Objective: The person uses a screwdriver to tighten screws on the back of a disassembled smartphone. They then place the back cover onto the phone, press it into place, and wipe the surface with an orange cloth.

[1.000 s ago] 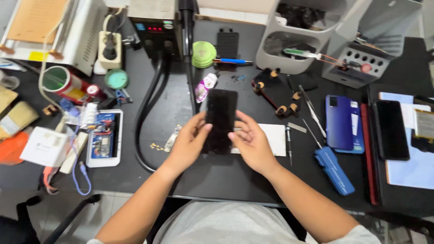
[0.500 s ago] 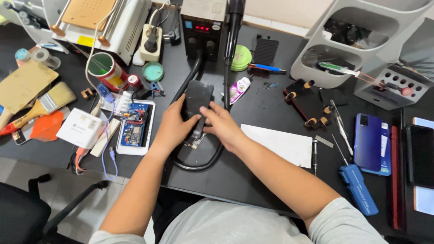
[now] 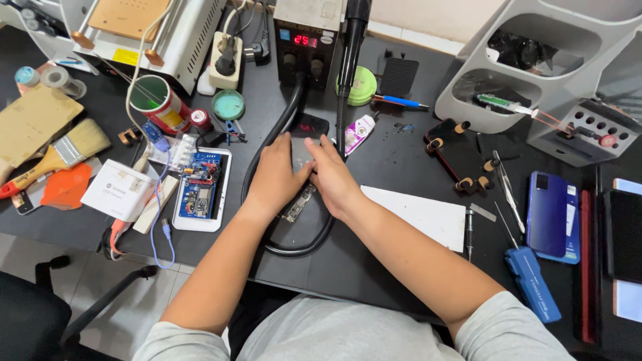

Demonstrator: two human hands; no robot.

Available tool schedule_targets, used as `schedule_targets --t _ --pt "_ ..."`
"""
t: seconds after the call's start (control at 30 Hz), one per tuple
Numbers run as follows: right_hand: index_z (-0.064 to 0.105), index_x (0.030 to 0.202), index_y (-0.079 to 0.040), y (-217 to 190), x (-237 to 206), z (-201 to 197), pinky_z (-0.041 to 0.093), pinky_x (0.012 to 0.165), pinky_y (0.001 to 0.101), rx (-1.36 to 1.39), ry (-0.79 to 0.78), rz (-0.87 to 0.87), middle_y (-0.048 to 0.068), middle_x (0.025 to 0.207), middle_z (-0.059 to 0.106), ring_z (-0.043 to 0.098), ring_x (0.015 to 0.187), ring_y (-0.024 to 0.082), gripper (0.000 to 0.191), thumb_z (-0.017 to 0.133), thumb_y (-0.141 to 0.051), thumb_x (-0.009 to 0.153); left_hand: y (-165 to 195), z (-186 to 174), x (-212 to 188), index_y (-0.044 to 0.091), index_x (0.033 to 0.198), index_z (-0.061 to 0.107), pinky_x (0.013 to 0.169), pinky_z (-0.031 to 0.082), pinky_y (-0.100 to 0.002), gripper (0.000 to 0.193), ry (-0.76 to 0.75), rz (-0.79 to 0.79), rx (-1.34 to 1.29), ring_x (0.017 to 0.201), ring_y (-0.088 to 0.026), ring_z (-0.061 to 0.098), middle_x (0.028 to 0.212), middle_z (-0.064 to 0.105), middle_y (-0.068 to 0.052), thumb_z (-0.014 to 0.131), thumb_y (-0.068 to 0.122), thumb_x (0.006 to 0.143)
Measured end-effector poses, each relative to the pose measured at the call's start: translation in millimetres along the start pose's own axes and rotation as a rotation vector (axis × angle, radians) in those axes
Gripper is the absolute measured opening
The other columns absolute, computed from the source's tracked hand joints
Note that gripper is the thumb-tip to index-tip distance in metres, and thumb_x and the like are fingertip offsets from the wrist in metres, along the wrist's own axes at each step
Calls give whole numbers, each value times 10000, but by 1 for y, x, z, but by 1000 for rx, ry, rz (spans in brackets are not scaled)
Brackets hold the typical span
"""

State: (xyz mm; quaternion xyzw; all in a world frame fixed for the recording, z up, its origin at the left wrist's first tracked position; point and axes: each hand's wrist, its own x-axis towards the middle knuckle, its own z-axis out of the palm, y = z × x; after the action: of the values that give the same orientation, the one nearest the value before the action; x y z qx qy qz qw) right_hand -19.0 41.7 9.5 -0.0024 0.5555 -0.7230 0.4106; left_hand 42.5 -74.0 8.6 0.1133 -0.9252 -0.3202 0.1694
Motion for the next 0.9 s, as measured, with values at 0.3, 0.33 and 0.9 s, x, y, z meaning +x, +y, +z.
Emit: schedule_targets --t 0.3,0.33,0.9 --pt "69 1622 -66 -5 -3 -2 61 1236 391 -172 6 -3 135 1711 127 59 1584 242 943 544 -516 943 11 10 -8 -166 1292 507 1020 445 -482 739 -9 -22 266 1236 -475 523 1378 520 -371 803 299 801" --pt "66 1622 -71 -3 -2 -4 70 1236 391 -164 -4 -3 137 1708 133 72 1580 245 940 545 -511 943 11 12 -8 -159 1299 509 1015 443 -485 740 -7 -30 256 1235 -477 520 1371 519 -376 803 297 796" --pt "495 1459 -29 36 -99 -123 496 1082 409 -363 -36 -588 137 1542 519 506 1433 270 419 477 -148 1057 -39 -29 -56 93 1630 279 1241 250 -478 888 37 -127 -1140 1552 -319 351 1673 361 -177 133 707 1006"
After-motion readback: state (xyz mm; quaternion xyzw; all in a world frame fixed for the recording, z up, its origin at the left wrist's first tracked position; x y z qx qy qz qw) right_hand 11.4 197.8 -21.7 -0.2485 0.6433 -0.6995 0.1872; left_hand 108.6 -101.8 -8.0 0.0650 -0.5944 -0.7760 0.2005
